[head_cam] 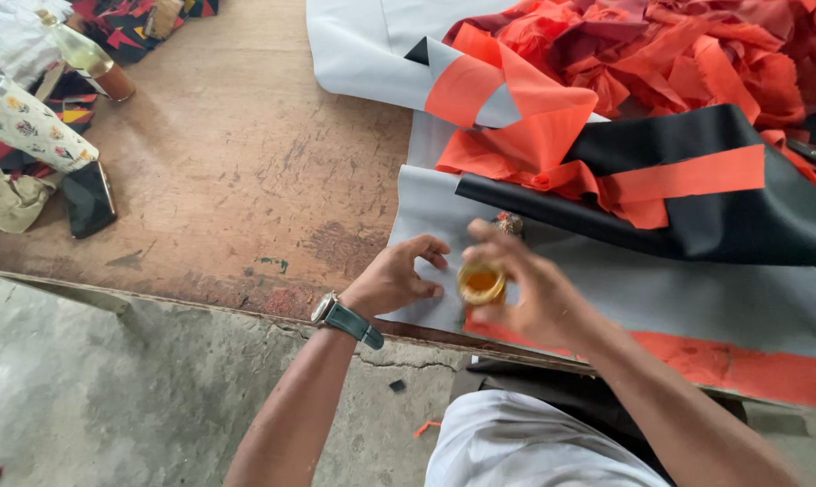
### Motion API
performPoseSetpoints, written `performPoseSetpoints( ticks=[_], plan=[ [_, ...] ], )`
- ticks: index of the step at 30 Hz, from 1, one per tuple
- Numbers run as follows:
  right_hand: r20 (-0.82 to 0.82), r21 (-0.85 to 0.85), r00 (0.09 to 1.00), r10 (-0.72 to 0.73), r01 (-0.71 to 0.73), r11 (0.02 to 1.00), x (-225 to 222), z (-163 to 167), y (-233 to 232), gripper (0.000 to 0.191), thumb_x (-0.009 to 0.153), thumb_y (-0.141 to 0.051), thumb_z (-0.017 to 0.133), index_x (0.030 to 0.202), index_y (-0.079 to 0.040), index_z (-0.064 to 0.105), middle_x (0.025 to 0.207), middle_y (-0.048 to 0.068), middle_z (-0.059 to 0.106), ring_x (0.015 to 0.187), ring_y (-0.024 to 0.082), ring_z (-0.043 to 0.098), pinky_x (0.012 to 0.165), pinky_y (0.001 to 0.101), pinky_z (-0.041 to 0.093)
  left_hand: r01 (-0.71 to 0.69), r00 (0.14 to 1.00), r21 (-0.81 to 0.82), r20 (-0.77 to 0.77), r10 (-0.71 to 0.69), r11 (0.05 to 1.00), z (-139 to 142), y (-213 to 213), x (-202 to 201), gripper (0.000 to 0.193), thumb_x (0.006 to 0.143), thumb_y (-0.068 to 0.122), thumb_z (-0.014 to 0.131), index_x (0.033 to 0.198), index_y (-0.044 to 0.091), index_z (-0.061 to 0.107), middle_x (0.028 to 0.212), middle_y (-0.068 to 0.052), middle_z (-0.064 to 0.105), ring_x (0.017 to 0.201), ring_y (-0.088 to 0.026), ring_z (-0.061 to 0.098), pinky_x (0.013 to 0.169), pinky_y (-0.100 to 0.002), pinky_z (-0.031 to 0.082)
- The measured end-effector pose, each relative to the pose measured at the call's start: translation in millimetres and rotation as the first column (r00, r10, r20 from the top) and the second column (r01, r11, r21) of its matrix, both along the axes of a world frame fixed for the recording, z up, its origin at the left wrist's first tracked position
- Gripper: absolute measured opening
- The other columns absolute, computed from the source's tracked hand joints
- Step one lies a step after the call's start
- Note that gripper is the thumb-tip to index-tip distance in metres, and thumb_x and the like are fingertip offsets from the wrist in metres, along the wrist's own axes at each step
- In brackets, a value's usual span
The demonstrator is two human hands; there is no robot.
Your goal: The person lays orange fabric strips onto a white backing sheet on the work table, applies glue from a small jar onto the strips and the sheet, and presses the strips flat in place. Near the end they pick up a pair of scissors and handle the strips among a pile of cut orange and black fabric pieces.
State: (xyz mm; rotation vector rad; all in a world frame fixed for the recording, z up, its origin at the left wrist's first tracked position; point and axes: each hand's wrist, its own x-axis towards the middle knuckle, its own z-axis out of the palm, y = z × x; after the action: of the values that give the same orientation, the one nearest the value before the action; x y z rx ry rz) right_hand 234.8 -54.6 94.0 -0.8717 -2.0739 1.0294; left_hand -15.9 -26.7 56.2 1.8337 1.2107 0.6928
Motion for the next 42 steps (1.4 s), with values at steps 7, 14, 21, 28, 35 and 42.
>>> performPoseSetpoints(
  ticks=[7, 14, 21, 28, 35, 42],
  plan=[
    [-0.020, 0.054, 0.999, 0.048, -0.047, 0.997, 3.7, -8.5, 3.8, 0.099, 0.074, -0.008, 0.088, 0.156, -0.014, 0.035, 0.132, 0.010, 0.066, 0.119, 0.023, 0.069, 0.104, 0.0361, 0.056, 0.019, 1.000, 0.003, -0.023, -0.019, 1.000, -1.8, 11.0, -6.0, 0.063, 0.068, 0.008, 0.086, 0.126, 0.008, 0.062, 0.108, -0.005, 0.075, 0.105, -0.018, 0.070, 0.095, -0.032, 0.053],
    [0.109, -0.034, 0.990, 0.089, -0.086, 0.996, 4.1, -1.2, -20.1, 0.105, 0.067, -0.006, 0.091, 0.154, -0.016, 0.034, 0.133, 0.009, 0.067, 0.125, 0.024, 0.064, 0.105, 0.0378, 0.050, 0.021, 0.999, 0.034, -0.050, -0.019, 0.999, 2.2, 2.9, 1.3, 0.064, 0.068, 0.015, 0.085, 0.128, 0.007, 0.061, 0.112, -0.006, 0.075, 0.108, -0.020, 0.070, 0.098, -0.033, 0.052],
    [0.064, -0.043, 0.998, 0.015, -0.012, 0.999, 22.3, 8.9, -30.1, 0.105, 0.068, -0.005, 0.090, 0.155, -0.016, 0.032, 0.132, 0.008, 0.068, 0.123, 0.021, 0.066, 0.107, 0.0363, 0.051, -0.020, 0.994, 0.068, -0.102, 0.027, 0.997, 7.0, -10.5, 11.2, 0.064, 0.075, 0.030, 0.085, 0.128, 0.005, 0.061, 0.115, -0.010, 0.073, 0.112, -0.025, 0.069, 0.097, -0.037, 0.052],
    [-0.024, -0.060, 1.000, -0.008, 0.006, 0.998, 44.5, 4.3, -32.7, 0.100, 0.072, -0.009, 0.088, 0.156, -0.017, 0.034, 0.126, 0.007, 0.070, 0.110, 0.020, 0.072, 0.102, 0.0347, 0.057, -0.112, 0.966, 0.169, -0.214, 0.148, 0.979, 15.5, -27.8, 29.5, 0.078, 0.064, 0.040, 0.092, 0.125, 0.004, 0.060, 0.111, -0.013, 0.071, 0.106, -0.030, 0.068, 0.090, -0.039, 0.054],
    [0.121, -0.021, 0.992, -0.035, 0.037, 0.999, 67.4, 4.2, -42.0, 0.103, 0.068, -0.007, 0.089, 0.154, -0.016, 0.034, 0.124, 0.007, 0.069, 0.114, 0.022, 0.070, 0.100, 0.0362, 0.054, -0.110, 0.966, 0.196, -0.210, 0.151, 0.974, 16.5, -33.0, 36.8, 0.082, 0.058, 0.040, 0.092, 0.125, 0.005, 0.061, 0.112, -0.013, 0.070, 0.107, -0.030, 0.067, 0.090, -0.040, 0.054],
    [0.185, 0.098, 0.980, -0.071, 0.054, 0.994, 89.9, 10.4, -48.2, 0.102, 0.065, -0.007, 0.092, 0.150, -0.015, 0.036, 0.128, 0.010, 0.066, 0.114, 0.025, 0.067, 0.099, 0.0379, 0.052, -0.108, 0.968, 0.206, -0.199, 0.150, 0.973, 19.7, -33.7, 41.8, 0.082, 0.058, 0.039, 0.095, 0.124, 0.004, 0.061, 0.111, -0.013, 0.071, 0.106, -0.030, 0.068, 0.090, -0.040, 0.053]
  ],
)
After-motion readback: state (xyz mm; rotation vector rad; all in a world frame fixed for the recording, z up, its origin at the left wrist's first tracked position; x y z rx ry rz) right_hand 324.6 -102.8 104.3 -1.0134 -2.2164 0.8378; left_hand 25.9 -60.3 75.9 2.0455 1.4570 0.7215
